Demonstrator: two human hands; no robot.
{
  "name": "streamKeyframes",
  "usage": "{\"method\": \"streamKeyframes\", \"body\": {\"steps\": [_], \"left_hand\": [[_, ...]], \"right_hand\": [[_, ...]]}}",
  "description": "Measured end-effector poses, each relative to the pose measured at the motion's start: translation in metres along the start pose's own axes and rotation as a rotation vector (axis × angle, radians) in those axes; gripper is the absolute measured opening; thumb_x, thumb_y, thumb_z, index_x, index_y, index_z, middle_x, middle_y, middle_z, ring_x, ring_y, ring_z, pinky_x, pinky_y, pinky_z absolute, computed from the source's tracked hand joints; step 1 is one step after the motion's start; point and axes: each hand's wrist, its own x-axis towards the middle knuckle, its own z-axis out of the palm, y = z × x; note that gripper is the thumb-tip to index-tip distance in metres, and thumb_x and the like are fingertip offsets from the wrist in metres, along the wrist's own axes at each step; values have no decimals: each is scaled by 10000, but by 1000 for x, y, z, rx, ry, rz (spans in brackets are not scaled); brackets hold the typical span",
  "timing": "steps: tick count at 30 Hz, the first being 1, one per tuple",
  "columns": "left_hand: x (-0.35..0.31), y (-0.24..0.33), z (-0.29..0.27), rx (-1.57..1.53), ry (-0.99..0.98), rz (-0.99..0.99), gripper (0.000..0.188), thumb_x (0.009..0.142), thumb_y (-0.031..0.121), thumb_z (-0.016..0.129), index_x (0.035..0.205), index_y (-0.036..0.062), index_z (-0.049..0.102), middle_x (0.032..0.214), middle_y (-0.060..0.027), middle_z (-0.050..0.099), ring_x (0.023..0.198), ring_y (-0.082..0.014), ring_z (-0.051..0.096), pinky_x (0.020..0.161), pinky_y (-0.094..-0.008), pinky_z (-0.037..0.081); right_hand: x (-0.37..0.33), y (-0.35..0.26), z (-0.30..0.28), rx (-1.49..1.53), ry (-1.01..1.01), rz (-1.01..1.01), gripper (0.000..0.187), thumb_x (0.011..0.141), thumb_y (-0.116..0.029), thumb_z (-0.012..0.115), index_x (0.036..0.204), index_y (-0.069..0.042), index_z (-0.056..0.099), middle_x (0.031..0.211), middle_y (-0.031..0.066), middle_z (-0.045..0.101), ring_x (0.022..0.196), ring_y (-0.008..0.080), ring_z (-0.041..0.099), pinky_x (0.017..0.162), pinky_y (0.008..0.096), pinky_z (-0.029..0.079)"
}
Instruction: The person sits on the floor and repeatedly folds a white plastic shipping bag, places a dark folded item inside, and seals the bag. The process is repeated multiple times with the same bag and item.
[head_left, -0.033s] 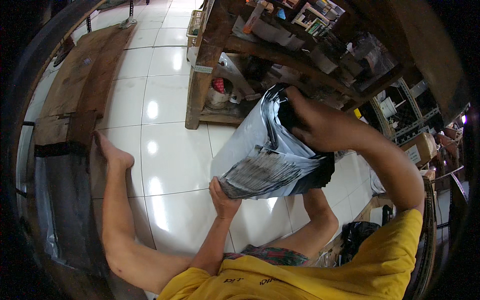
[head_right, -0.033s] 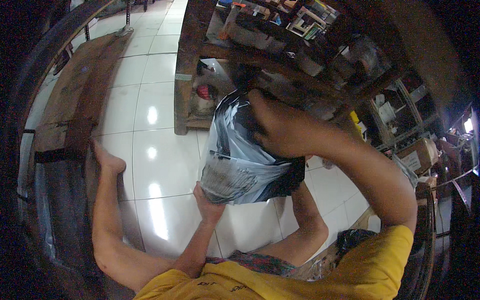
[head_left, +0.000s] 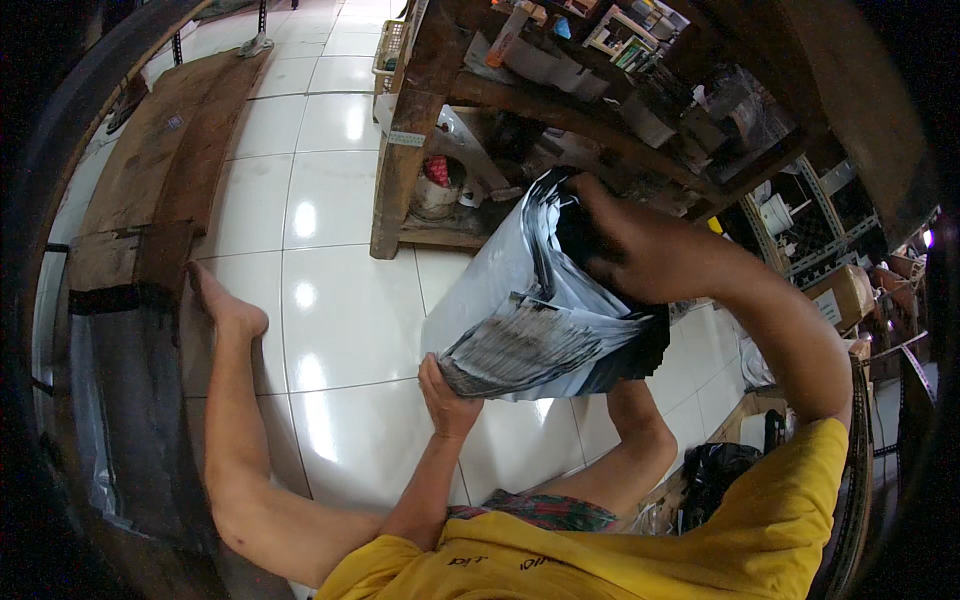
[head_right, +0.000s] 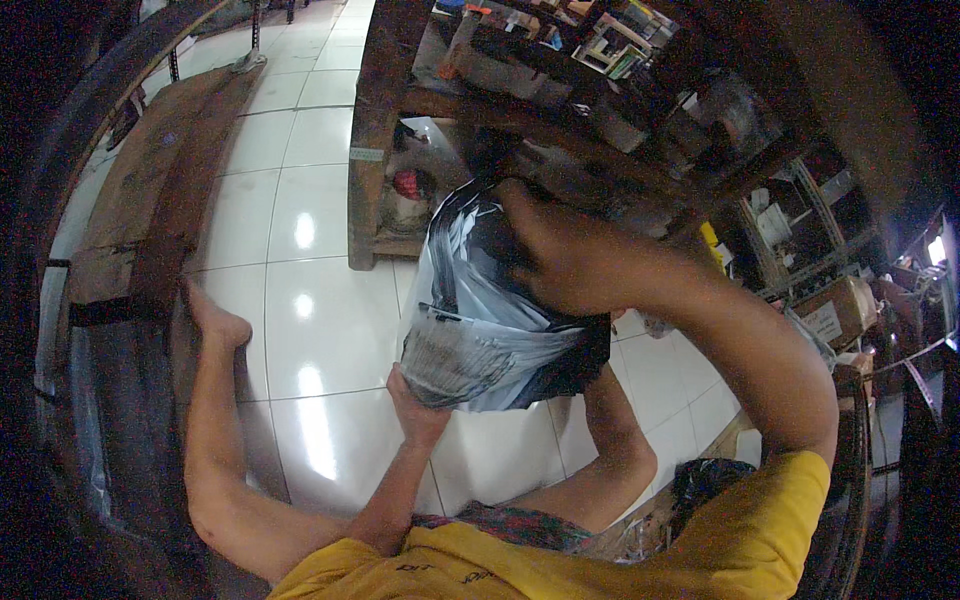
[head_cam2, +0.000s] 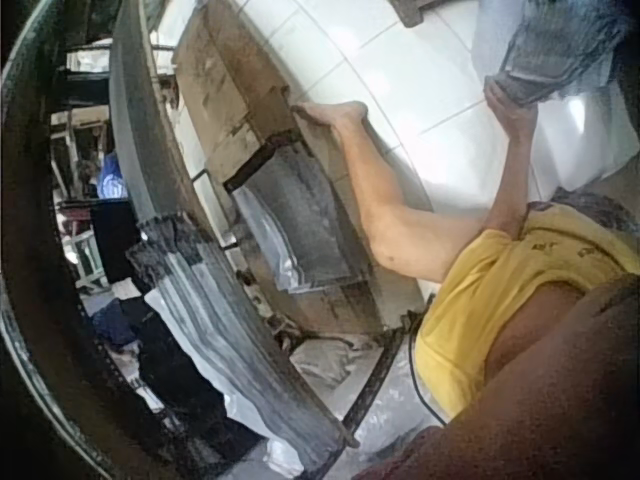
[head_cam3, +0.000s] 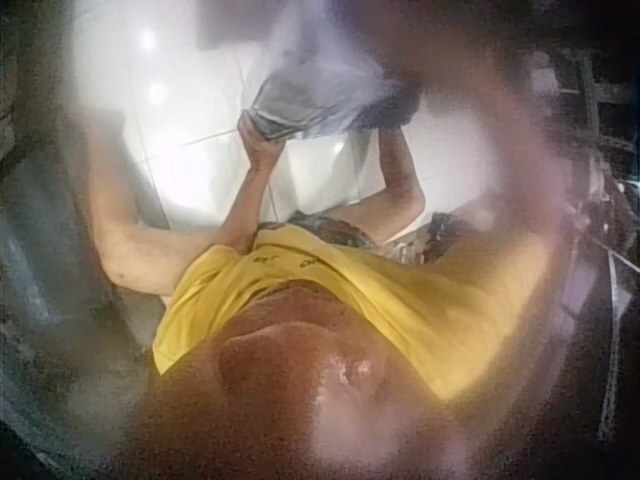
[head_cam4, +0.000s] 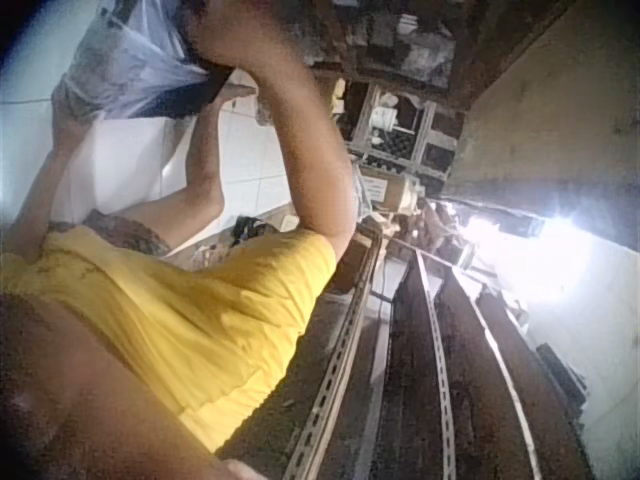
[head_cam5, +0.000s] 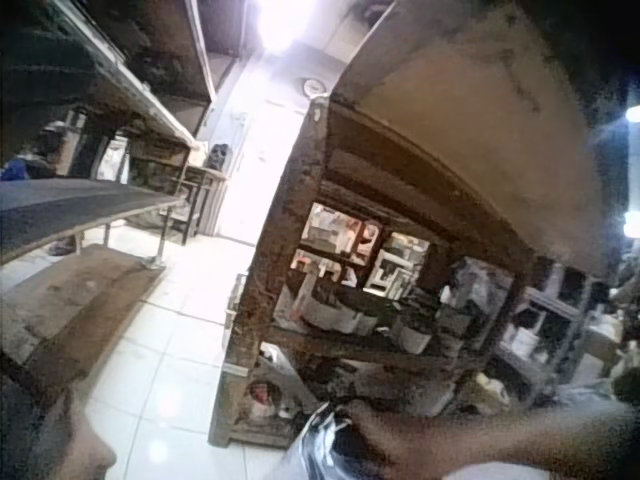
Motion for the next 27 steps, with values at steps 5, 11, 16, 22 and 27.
{"method": "streamKeyframes", "body": {"steps": [5, 11, 16, 22, 27], "left_hand": [[12, -3, 14, 15, 59, 97, 1130, 702, 380, 883, 1503, -62, 218, 1410, -308, 394, 1283, -493, 428, 1080, -576, 379], [7, -3, 15, 33, 31, 30, 1129, 698, 374, 884, 1503, -60, 222, 1430, -299, 391, 1298, -488, 421, 1099, -583, 367], [10, 1, 13, 28, 39, -2, 1090, 708, 337, 878, 1492, -62, 235, 1401, -308, 402, 1284, -490, 433, 1084, -572, 389], [13, 3, 11, 7, 42, 8, 1052, 717, 286, 868, 1487, -67, 243, 1396, -308, 401, 1280, -492, 435, 1076, -564, 395], [12, 1, 10, 5, 14, 4, 1060, 708, 273, 868, 1488, -70, 238, 1402, -306, 391, 1292, -490, 423, 1090, -565, 379]], "right_hand": [[11, 7, 12, -92, 59, 57, 701, 949, -199, 632, 1509, -28, 248, 1325, 338, 541, 1190, 422, 606, 1008, 480, 474], [6, 10, 17, -187, 515, -128, 416, 922, -174, 679, 1303, -70, 548, 1191, 210, 659, 1101, 375, 656, 936, 445, 509], [2, 1, 14, -141, 538, -177, 203, 865, -58, 710, 1067, -53, 687, 1084, 171, 691, 997, 360, 676, 877, 400, 531], [1, 13, 21, -120, 659, -330, 183, 826, -111, 707, 1001, -88, 658, 941, 180, 658, 915, 408, 635, 802, 501, 508], [2, 14, 21, -191, 646, -342, 227, 766, -73, 709, 980, -106, 642, 901, 168, 649, 905, 406, 630, 773, 502, 504]]}}
